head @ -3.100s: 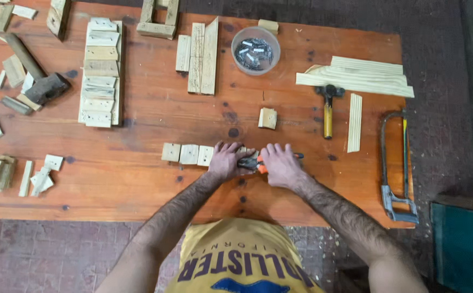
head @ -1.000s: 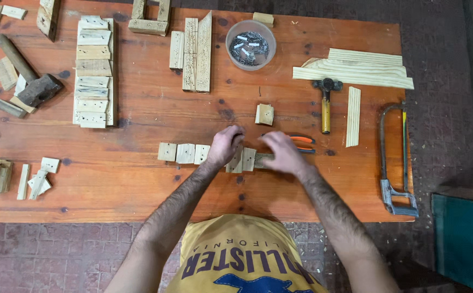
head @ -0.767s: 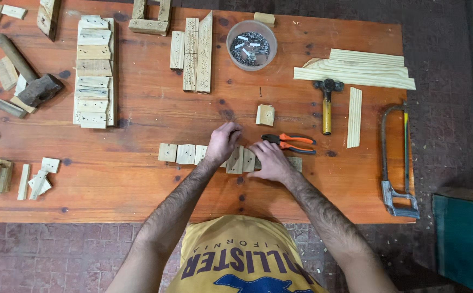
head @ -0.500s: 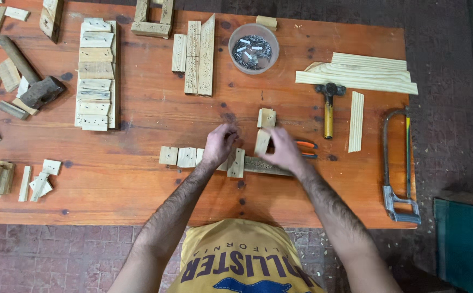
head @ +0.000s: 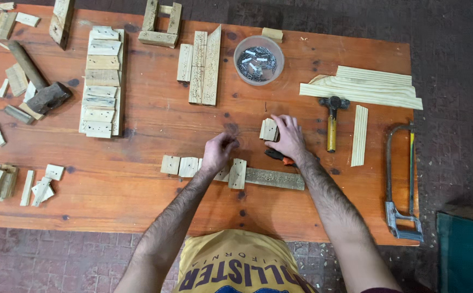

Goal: The person assembles small wooden blocks into a connected structure on a workbench. They repeatedly pick up blocks, align them, and use pliers to insert metal fasteners, building a linear chain of joined pieces.

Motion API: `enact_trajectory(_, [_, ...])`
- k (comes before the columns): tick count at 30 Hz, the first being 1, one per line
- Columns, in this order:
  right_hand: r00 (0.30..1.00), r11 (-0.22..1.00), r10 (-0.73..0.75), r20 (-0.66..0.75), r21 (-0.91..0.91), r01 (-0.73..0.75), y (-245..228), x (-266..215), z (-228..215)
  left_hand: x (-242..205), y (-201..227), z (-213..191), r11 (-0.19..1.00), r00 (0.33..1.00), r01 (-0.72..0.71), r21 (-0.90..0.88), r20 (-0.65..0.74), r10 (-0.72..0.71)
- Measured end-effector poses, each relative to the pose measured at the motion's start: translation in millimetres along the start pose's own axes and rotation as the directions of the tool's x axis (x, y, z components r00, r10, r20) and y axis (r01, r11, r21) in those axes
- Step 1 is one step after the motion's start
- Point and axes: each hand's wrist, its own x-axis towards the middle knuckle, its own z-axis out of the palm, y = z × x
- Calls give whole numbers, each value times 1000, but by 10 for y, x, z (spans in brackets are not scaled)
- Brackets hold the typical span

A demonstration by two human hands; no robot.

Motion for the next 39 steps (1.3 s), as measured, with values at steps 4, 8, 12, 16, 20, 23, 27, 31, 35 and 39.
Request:
enact_trajectory(4, [977, 992, -115, -178, 26, 121, -207, -95, -71, 55, 99, 34, 1000, 1000, 10, -18, 0, -10])
enact_trajectory(8, [960, 903, -138, -242, 368, 222, -464, -151, 78, 124, 212, 151, 983, 996, 73, -168, -45, -81])
enact_trajectory(12, [980, 796, -93, -176, 579, 180, -687, -138, 144, 189, 242, 270, 975, 986, 142, -169, -66, -155])
enact_trajectory(16, [986, 781, -84, -145, 604, 155, -580, 42, 228, 279, 227, 307, 928, 968, 192, -318, -93, -232])
enact_trajectory(20, [996, 756, -14, -87, 651, 67, -388, 388, 368, 330, 204, 225, 936, 953, 271, -224, -74, -293])
enact_trajectory(23, [982, 595, 171, -76, 803, -42, -103, 850, 594, 282, 158, 141, 969, 966, 242, -53, -83, -245])
enact_trajectory(27, [938, 334, 344, -35, 939, -87, -144, 1305, 446, 109, 107, 35, 972, 977, 213, 98, -36, -210])
enact_trajectory(31, [916, 108, 397, 62, 988, -113, -284, 1452, 198, 13, 342, -213, 964, 974, 223, 144, 4, -226])
enact_trajectory(35, [919, 193, 357, 167, 949, -247, -165, 1353, 356, -66, 241, -312, 974, 977, 186, 129, 81, -197])
enact_trajectory(39, [945, 330, 310, 106, 920, -211, 156, 1176, 771, -101, 78, -383, 970, 976, 64, 235, 187, -110])
